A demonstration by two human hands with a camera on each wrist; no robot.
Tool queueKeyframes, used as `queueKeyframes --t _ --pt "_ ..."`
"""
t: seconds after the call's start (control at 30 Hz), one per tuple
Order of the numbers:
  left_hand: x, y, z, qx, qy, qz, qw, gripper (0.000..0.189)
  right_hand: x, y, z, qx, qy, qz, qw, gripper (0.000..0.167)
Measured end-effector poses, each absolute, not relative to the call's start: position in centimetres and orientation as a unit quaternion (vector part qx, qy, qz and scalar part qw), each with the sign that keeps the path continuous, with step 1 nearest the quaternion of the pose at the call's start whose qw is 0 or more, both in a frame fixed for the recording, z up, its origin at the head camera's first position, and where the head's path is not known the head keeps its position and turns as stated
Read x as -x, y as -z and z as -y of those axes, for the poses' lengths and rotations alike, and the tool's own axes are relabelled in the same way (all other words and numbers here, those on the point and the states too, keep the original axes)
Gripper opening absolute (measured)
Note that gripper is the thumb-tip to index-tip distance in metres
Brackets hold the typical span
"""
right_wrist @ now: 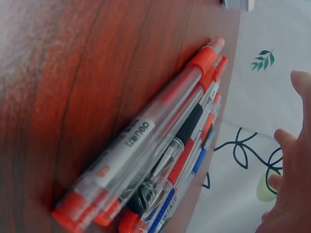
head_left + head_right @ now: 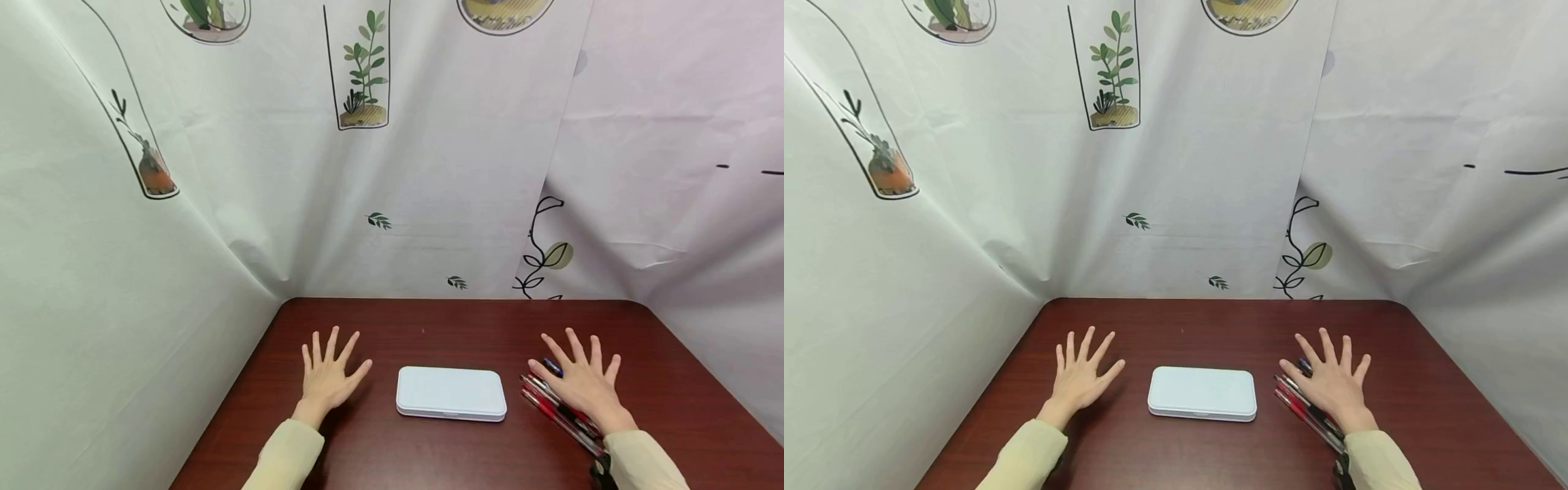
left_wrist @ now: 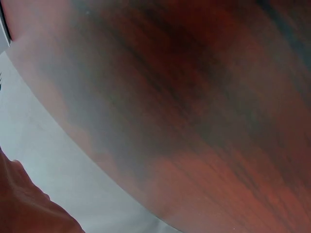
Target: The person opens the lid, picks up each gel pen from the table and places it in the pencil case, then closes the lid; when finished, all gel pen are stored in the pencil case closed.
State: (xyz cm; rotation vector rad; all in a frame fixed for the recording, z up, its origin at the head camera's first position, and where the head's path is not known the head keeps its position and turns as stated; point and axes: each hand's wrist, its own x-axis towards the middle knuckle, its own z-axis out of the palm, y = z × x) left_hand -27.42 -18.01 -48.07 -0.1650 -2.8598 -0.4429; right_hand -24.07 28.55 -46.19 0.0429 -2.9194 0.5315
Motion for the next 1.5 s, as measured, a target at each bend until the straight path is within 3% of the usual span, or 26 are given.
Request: queueKeyframes --t 0.2,0.43,0.53,0.73,1.13,1.5 --pt "27.1 47.9 18.2 0.096 0.204 0.967 0.121 0.087 24.0 45.7 -28.4 -0.029 -0.191 0.977 0.090 0.083" --pt "26.5 47.3 17.1 0.206 0.332 0.920 0.026 0.123 23.5 45.1 -27.8 -0.054 -0.213 0.972 0.079 0.089" --pt "26.3 46.9 16.5 0.230 0.352 0.907 -0.002 0.129 23.5 44.9 -27.4 -0.063 -0.216 0.971 0.085 0.087" --pt "26.4 46.2 15.3 0.255 0.334 0.906 -0.047 0.127 23.6 45.0 -26.4 -0.085 -0.211 0.968 0.107 0.078" --pt "26.6 47.2 12.7 0.267 0.299 0.912 -0.089 0.122 23.9 46.6 -23.3 -0.107 -0.197 0.972 0.069 0.085" --pt "26.8 47.7 11.7 0.278 0.289 0.912 -0.081 0.112 23.8 47.1 -21.2 -0.156 -0.176 0.971 0.048 0.091"
